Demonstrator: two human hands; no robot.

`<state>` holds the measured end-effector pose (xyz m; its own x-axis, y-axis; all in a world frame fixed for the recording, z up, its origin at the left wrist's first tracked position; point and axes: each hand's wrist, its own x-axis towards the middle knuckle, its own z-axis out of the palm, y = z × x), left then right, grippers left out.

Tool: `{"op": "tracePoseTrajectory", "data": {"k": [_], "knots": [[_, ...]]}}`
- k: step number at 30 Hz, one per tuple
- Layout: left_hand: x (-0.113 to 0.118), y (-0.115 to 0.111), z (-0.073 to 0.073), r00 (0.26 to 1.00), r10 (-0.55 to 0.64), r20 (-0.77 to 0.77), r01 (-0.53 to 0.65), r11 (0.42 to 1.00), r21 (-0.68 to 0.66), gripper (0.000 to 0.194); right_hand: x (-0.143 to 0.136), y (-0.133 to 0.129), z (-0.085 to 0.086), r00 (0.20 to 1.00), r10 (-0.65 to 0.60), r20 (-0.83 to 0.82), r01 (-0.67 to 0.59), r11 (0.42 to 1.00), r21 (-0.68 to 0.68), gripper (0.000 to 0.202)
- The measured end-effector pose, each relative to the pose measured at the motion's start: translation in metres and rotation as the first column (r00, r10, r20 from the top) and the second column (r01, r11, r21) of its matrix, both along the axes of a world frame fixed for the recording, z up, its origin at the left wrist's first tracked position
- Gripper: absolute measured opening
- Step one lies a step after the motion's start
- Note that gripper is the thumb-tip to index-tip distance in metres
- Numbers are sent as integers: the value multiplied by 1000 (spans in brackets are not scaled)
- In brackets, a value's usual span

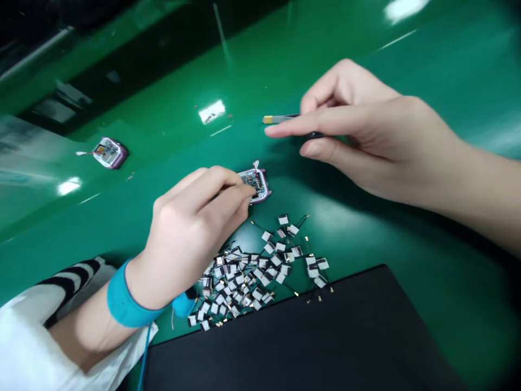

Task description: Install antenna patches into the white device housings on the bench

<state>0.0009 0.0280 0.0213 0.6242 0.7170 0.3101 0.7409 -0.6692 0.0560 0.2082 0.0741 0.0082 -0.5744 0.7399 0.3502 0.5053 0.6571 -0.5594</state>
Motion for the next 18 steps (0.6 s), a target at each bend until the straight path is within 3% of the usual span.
{"op": "tracePoseTrajectory", "data": {"k": [4,9,18], "knots": [[-1,1,-1,1000,1,13,-2,1000,18,11,-5,-15,7,983,-149,-106,157,985,72,20],[-2,-1,-2,1000,-5,6,5,1000,8,14,-24,-25,5,938,-89,-335,136,984,119,8],[-3,0,-1,999,16,-47,-17,1000,-24,20,-29,-26,0,966,-45,-255,128,939,318,3]]}}
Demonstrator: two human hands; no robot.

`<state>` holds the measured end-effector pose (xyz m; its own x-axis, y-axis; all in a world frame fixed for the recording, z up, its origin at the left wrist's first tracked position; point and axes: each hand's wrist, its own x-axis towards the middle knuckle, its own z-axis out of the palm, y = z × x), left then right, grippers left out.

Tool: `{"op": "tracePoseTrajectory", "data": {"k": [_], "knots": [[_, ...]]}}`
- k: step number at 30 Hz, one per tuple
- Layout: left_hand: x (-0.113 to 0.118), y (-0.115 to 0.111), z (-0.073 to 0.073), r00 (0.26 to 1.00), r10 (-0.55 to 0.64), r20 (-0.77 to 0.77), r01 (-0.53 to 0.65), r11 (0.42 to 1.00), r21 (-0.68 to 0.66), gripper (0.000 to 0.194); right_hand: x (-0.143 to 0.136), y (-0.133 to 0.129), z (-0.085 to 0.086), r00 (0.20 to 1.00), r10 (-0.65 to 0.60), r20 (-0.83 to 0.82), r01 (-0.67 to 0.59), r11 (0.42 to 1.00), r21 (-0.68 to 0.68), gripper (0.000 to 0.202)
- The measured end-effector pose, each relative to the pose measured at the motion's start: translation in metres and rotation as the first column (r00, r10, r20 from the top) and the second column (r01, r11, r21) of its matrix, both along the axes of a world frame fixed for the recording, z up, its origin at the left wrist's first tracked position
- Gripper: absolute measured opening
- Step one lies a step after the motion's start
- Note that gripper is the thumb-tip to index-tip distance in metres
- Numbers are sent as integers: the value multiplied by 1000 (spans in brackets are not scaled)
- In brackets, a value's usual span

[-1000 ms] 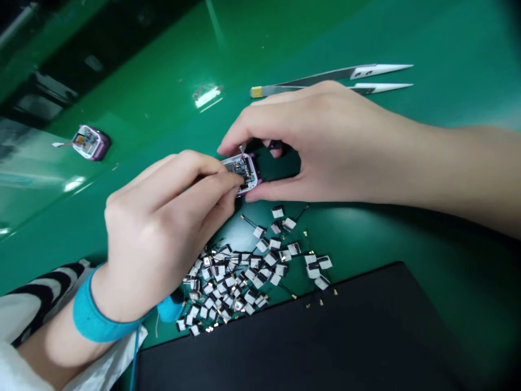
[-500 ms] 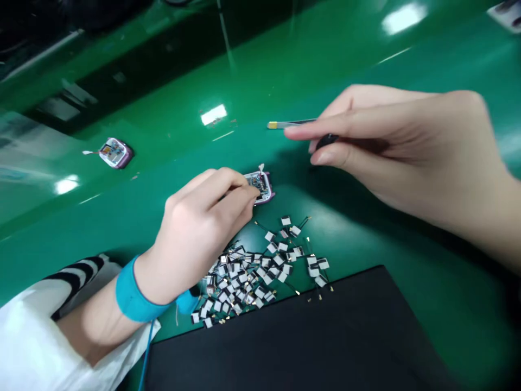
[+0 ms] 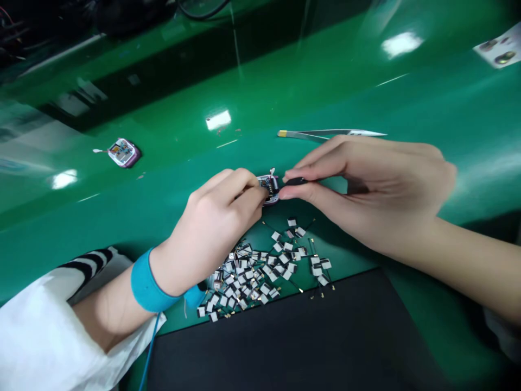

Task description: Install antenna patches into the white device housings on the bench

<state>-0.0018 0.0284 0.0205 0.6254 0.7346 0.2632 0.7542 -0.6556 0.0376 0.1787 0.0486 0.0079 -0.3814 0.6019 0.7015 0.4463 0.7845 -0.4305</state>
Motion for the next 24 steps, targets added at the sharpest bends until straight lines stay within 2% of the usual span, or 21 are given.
{"op": "tracePoseTrajectory", "data": {"k": [7,11,24], "knots": [[0,-1,0,1000,6,-4,-6,999,-36,19,-2,-6,1,993,37,111,-48,994,96,13],[0,-1,0,1000,27,-7,-27,997,-71,16,-4,-6,-2,994,43,104,-56,991,125,18],[0,1,-1,999,-11,47,13,999,-43,18,-15,2,-9,995,95,13,-95,995,40,25]]}}
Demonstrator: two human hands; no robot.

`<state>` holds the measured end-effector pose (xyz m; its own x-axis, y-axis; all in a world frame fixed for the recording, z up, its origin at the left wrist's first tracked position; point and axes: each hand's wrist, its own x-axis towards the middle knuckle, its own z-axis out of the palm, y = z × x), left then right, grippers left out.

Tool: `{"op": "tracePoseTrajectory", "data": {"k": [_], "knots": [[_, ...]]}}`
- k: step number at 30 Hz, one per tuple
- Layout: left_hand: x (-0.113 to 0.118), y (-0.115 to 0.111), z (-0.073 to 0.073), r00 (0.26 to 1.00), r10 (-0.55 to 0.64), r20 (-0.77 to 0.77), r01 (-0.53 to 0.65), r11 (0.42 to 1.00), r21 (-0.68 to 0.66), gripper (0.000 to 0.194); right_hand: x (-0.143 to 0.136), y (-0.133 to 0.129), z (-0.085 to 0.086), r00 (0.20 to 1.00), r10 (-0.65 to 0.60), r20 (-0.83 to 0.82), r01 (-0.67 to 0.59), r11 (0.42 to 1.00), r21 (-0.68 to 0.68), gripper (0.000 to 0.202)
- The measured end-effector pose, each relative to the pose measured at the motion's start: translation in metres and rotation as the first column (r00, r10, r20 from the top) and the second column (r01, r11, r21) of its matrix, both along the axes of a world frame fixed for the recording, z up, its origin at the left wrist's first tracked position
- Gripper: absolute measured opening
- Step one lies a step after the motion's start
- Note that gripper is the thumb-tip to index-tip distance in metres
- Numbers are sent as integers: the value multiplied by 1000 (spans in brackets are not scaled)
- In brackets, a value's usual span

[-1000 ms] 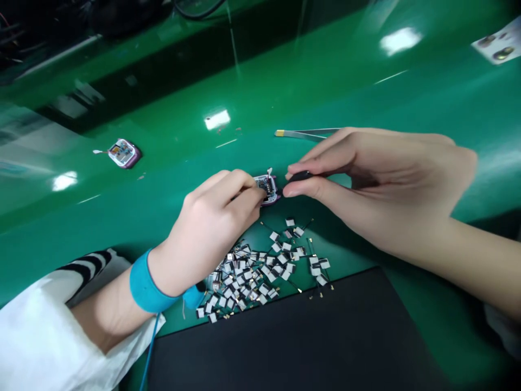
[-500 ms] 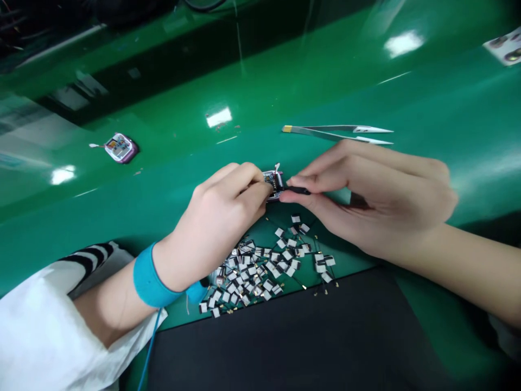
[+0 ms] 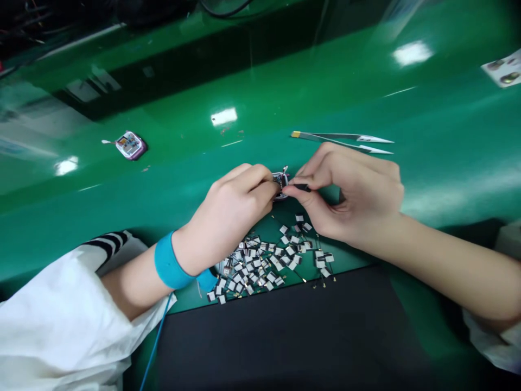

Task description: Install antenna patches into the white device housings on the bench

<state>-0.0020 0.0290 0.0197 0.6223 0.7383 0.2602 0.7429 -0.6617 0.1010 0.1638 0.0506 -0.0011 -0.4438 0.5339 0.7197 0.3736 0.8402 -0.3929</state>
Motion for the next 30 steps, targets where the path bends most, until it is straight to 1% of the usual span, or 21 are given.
{"op": "tracePoseTrajectory", "data": {"k": [6,9,11,14,16,17,19,20,22,24,26,27,28,30], "knots": [[0,1,-1,1000,2,9,-2,1000,8,18,0,5,0,999,33,6,-32,999,-32,23],[-1,2,-2,1000,-6,3,6,999,37,21,-1,6,-1,999,51,-7,-51,997,-49,21],[-2,2,-4,1000,-20,16,19,998,62,23,0,5,-1,999,19,-38,-23,994,-108,19],[-1,3,-6,999,-32,39,30,998,58,20,4,5,-1,987,-45,-153,12,977,-212,17],[0,4,-5,1000,-7,21,6,999,50,20,9,8,0,981,-53,-188,9,974,-227,14],[1,5,-3,1000,7,5,-8,999,40,22,11,11,1,987,-57,-148,22,974,-226,12],[2,8,2,998,58,-2,-58,998,-21,24,15,18,3,996,-82,17,84,970,-228,8],[2,10,6,996,85,11,-84,993,-87,26,16,21,4,989,-92,114,117,965,-236,5],[-2,15,13,989,132,66,-111,962,-249,32,16,24,7,962,-87,260,160,948,-273,3],[-8,22,20,982,143,121,-94,934,-344,44,15,24,8,942,-52,330,167,928,-332,10],[-15,29,24,985,88,149,-29,934,-357,55,12,20,9,931,-24,365,170,912,-372,16],[-18,33,25,988,40,150,17,931,-364,60,10,18,8,923,-23,385,176,913,-367,19],[-21,36,25,989,-17,148,74,918,-389,66,8,16,7,912,-24,410,179,922,-344,22],[-23,41,21,982,-122,145,177,865,-469,73,4,13,5,879,-53,474,184,955,-233,24]]}}
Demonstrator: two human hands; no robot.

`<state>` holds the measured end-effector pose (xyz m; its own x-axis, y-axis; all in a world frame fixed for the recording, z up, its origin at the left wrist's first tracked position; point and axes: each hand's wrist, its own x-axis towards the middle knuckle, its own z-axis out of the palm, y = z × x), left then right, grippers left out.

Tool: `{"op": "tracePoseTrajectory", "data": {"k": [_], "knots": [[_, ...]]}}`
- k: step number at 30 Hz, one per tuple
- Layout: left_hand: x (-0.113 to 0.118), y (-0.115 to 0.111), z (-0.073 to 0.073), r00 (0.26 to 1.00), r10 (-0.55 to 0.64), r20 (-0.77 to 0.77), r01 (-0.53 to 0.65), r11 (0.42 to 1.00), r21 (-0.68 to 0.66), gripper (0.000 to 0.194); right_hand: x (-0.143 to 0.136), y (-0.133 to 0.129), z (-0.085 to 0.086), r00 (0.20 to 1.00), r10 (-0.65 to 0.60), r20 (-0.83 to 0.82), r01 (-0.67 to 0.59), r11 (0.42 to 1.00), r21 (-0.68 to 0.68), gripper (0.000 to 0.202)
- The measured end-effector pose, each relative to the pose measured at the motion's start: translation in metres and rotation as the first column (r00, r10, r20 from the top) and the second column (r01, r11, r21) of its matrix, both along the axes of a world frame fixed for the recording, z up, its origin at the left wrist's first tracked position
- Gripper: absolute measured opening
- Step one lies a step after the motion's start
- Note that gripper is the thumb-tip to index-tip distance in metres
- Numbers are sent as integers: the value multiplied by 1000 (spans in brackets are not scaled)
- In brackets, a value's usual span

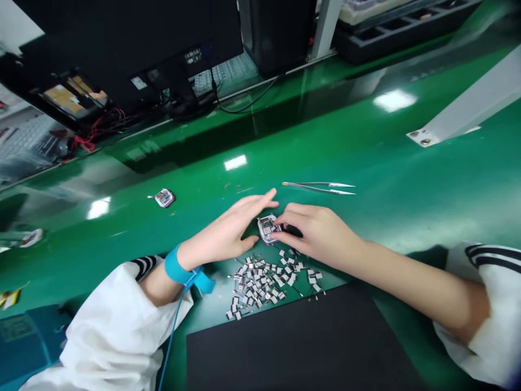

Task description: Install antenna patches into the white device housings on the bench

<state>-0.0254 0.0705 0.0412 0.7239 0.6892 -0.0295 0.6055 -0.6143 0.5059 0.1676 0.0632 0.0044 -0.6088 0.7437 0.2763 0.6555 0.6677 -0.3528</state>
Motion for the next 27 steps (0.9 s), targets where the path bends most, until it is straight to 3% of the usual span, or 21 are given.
{"op": "tracePoseTrajectory", "data": {"k": [2,6,10,15,20,27], "knots": [[0,3,-6,998,-57,-3,57,997,-58,72,-4,-3,-1,995,6,95,-20,989,145,20],[3,3,-20,997,23,69,-22,1000,-9,72,-11,-6,3,971,-43,236,-42,939,342,10],[4,0,-29,958,127,258,-122,992,-36,72,-16,-6,10,969,-59,238,-50,902,429,7],[6,-3,-33,903,182,388,-141,981,-132,78,-15,1,13,982,-21,189,-89,830,551,9],[6,-3,-32,898,183,401,-149,982,-114,77,-12,6,9,989,8,150,-95,809,581,9],[7,-4,-35,910,179,374,-174,984,-46,72,-15,8,2,997,-48,61,16,893,450,20]]}}
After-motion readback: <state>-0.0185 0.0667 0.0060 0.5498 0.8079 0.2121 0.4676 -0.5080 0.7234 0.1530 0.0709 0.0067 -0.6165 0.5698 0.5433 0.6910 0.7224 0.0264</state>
